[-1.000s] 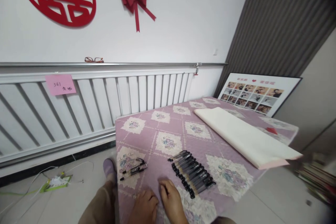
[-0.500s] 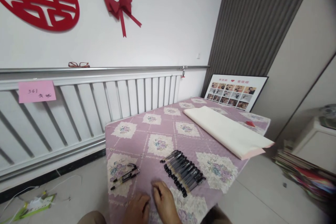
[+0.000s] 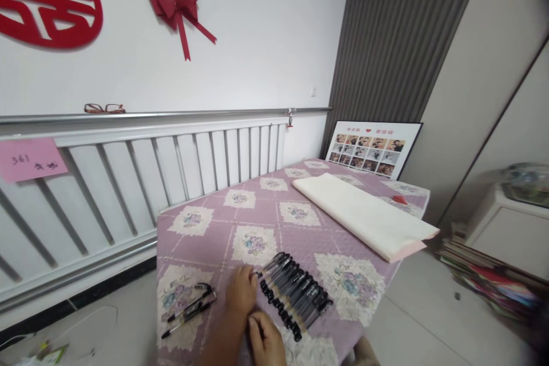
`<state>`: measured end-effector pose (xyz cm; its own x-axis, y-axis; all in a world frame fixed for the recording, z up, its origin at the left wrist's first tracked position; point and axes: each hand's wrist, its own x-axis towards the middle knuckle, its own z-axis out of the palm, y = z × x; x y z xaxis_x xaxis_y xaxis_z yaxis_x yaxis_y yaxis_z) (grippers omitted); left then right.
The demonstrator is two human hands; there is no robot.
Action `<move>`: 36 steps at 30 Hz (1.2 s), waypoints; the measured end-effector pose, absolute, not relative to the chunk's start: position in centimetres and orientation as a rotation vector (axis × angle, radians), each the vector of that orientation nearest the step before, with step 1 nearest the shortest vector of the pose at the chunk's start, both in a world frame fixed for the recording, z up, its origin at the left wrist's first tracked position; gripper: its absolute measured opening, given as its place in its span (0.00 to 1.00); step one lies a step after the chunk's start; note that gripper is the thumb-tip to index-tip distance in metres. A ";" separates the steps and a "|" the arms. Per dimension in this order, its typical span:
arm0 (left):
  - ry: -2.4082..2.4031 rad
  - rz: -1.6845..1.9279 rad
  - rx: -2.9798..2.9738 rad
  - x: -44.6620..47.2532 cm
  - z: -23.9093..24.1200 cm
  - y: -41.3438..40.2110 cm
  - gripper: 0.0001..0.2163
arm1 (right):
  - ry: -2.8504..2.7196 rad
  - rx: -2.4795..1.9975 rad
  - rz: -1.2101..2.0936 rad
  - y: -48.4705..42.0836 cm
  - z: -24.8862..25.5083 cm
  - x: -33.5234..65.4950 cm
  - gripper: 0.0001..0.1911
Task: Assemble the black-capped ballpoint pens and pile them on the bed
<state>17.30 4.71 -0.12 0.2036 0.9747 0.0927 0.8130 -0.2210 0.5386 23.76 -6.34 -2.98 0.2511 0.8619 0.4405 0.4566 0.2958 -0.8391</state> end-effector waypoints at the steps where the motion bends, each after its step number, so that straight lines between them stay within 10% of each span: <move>1: 1.672 0.578 2.122 17.5 -0.1 5.0 0.12 | -1.383 -1.327 0.427 -6.3 -3.1 23.8 0.14; 36: 1.541 0.831 1.776 4.5 -1.5 -7.5 0.07 | -1.053 -1.242 0.885 -6.8 -0.3 23.7 0.20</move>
